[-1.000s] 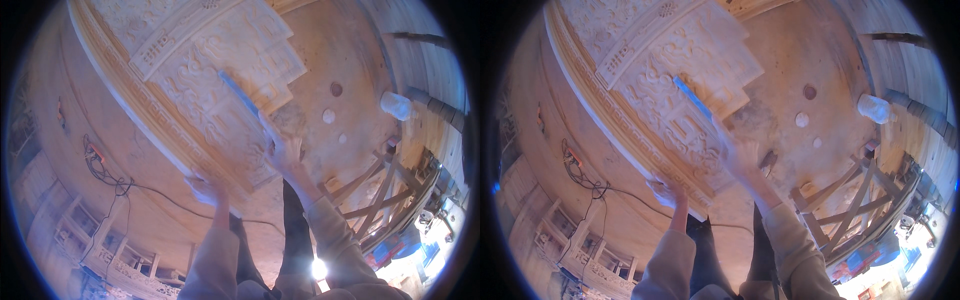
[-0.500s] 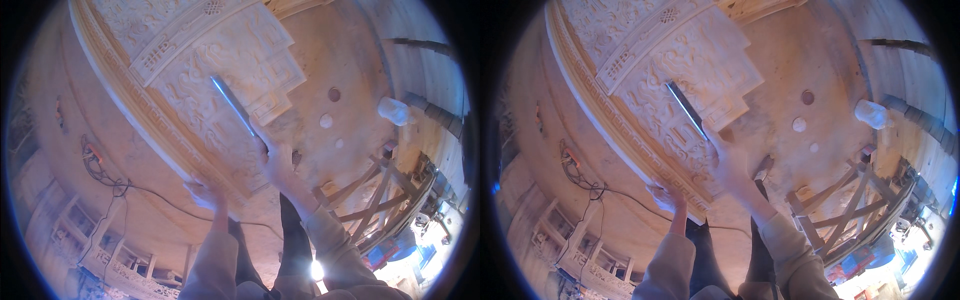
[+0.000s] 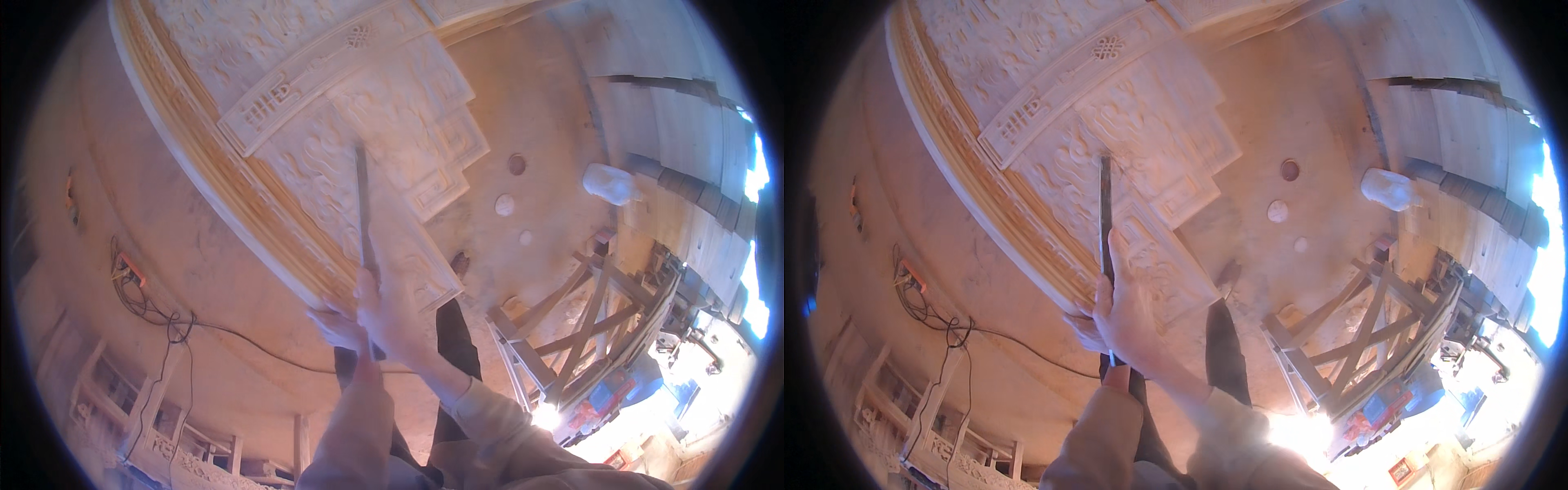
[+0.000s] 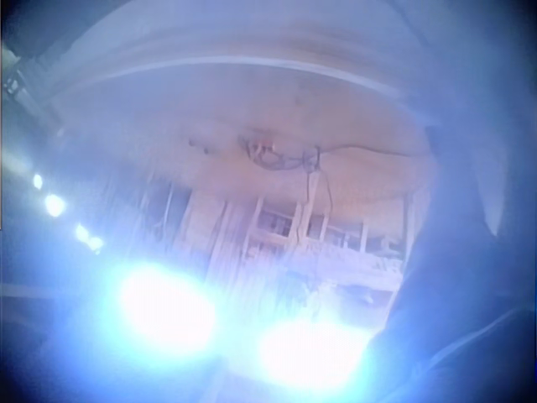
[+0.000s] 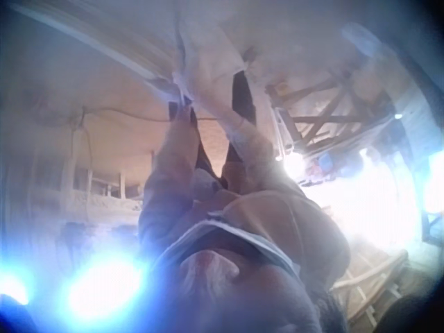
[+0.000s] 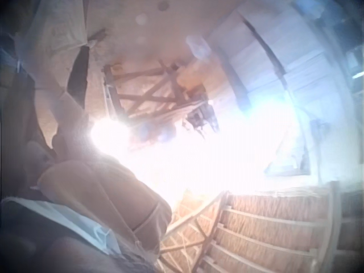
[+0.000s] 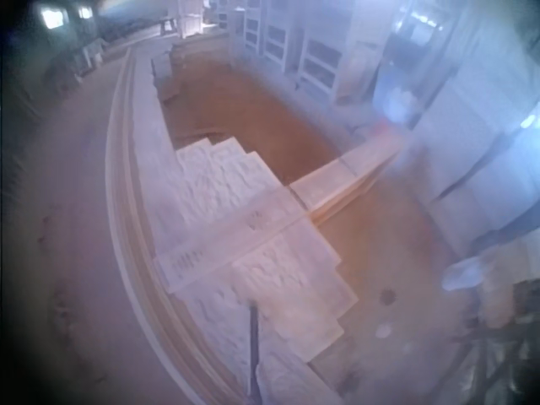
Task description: The person carves a large ornate wooden panel using a chisel and mallet, then wipes the surface with a cloth and smooths it with a power drill equipped with a brush attachment. The work is performed in a workshop with other carved panels visible in the background.
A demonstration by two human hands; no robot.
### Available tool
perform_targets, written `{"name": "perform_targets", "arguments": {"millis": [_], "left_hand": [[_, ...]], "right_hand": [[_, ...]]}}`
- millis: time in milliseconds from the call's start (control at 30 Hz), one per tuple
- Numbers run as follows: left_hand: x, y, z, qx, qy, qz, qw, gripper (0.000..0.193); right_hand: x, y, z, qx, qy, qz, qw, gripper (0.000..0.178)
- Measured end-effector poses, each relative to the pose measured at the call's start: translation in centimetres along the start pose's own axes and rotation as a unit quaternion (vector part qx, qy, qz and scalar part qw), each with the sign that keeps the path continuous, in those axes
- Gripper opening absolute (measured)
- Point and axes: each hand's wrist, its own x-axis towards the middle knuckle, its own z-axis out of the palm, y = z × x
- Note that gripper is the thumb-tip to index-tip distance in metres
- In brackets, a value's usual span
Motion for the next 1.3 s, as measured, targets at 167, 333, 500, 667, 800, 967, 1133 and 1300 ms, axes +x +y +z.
{"name": "perform_targets", "arguments": {"millis": [167, 333, 500, 667, 800, 967, 1133, 1300], "left_hand": [[0.5, 0.0, -0.5, -0.066, -0.009, 0.023, 0.997, 0.062], [0.1, 0.6, -1.8, -0.082, -0.038, 0.031, 0.995, 0.062], [-0.4, 0.5, -2.3, -0.093, -0.053, 0.041, 0.993, 0.062], [-0.7, 0.2, -2.6, -0.096, -0.076, 0.054, 0.991, 0.062], [-0.6, 0.3, -3.1, -0.097, -0.089, 0.058, 0.990, 0.063], [0.1, 0.2, -3.8, -0.089, -0.118, 0.067, 0.987, 0.063], [0.8, -0.6, -4.3, -0.083, -0.148, 0.099, 0.980, 0.063], [1.4, -1.1, -4.9, -0.095, -0.187, 0.129, 0.969, 0.063]], "right_hand": [[-0.1, -2.4, 3.3, 0.219, 0.011, 0.106, 0.970, 0.068], [3.2, -3.1, 3.8, 0.212, 0.017, 0.135, 0.968, 0.067], [6.2, -3.4, 5.5, 0.267, 0.069, 0.120, 0.954, 0.064], [6.4, -2.6, 7.0, 0.130, 0.148, 0.104, 0.975, 0.060], [6.7, -3.4, 7.0, 0.144, 0.149, 0.089, 0.974, 0.059], [7.0, -4.0, 8.6, 0.188, 0.169, 0.181, 0.950, 0.060], [7.4, -1.5, 9.4, 0.096, 0.223, 0.110, 0.964, 0.059], [6.2, -1.2, 8.1, 0.077, 0.229, 0.107, 0.965, 0.051]]}}
